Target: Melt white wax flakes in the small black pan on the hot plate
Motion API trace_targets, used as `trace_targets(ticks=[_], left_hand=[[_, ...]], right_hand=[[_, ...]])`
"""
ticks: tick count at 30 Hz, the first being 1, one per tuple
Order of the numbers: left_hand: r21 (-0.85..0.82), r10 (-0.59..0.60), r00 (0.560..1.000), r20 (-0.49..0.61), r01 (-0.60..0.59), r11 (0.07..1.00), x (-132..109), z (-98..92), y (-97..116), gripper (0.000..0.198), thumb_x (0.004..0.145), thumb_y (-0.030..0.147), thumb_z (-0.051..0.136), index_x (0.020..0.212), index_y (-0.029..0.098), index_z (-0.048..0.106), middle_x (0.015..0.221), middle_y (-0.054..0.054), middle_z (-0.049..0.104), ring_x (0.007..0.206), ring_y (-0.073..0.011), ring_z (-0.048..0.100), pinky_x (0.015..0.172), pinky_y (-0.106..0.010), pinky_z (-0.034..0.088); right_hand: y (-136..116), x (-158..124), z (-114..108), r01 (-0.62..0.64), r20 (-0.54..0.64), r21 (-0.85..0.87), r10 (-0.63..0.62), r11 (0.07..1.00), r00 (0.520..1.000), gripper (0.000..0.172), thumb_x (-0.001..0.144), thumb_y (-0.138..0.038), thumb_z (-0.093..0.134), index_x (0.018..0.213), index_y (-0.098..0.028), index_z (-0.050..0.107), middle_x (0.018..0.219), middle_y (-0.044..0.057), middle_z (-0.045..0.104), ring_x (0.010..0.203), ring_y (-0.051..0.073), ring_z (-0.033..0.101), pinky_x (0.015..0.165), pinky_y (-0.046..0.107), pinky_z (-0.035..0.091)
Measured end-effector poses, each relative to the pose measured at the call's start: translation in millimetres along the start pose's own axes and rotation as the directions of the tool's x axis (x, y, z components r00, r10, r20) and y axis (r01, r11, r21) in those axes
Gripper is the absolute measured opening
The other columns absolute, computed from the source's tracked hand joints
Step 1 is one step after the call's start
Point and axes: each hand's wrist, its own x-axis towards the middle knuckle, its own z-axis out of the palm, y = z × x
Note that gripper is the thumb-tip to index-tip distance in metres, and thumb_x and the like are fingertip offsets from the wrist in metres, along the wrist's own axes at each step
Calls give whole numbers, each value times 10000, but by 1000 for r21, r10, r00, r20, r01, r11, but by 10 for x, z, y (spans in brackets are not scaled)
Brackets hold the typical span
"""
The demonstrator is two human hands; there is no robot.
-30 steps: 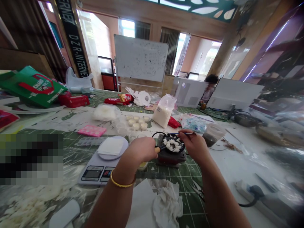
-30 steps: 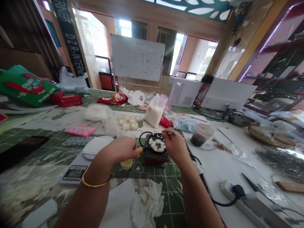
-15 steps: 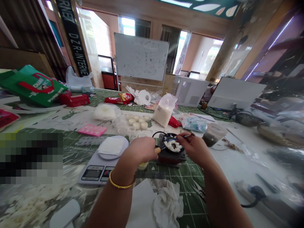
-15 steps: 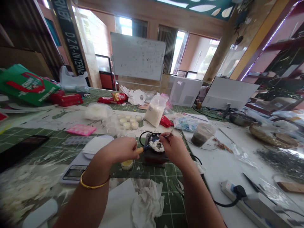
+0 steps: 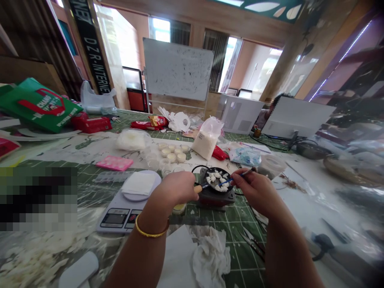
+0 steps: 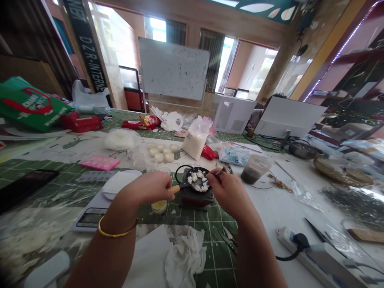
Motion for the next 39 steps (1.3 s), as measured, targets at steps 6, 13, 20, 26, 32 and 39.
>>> trace_targets(ticks=[6,13,20,26,32,39], left_hand=[[1,8,1000,7,-8,1000,-7,-19,-15,260,616,405,537,687,165,608,678,-52,609,537,-137,505,452,-240,291],[-19,-8,1000,9,8,1000,-29,-30,-9,265,623,397,539,709,160,622,688,-56,622,560,-140,515,469,-235,304],[-11,-2,1000,20,2,1000,-22,-26,-48,318,628,446,523,720,162,633,717,-65,621,570,-162,526,472,-252,314],[-8,1,1000,13,-1,1000,-27,-30,-30,347,629,476,508,719,162,624,723,-68,621,564,-162,521,454,-252,300],[-18,-1,1000,20,1,1000,-11,-18,-22,361,621,494,509,711,161,612,722,-64,618,559,-150,519,454,-244,300],[-27,-10,1000,9,10,1000,-13,-11,-40,417,630,543,480,718,159,616,710,-63,617,556,-146,521,456,-237,305]], right_hand=[[6,-12,-41,-7,-44,10,7,1000,999,332,809,-413,398,706,-200,632,781,19,665,713,160,594,658,257,398],[4,-10,-14,34,31,-8,-34,999,999,364,814,-412,381,690,-192,643,746,44,667,681,172,592,635,268,401],[114,43,-34,-68,-147,-70,57,995,987,325,813,-394,388,796,-185,637,784,45,670,744,182,601,670,268,394],[116,50,-14,-25,-78,-104,17,994,997,341,818,-373,377,721,-191,648,880,47,665,745,176,598,659,265,383],[91,44,-17,-20,-61,-90,14,996,998,343,813,-372,380,719,-186,652,821,50,669,724,175,597,651,268,388],[193,129,14,-28,-159,-12,25,1000,987,330,813,-381,383,834,-175,640,813,52,674,746,177,606,687,275,409]])
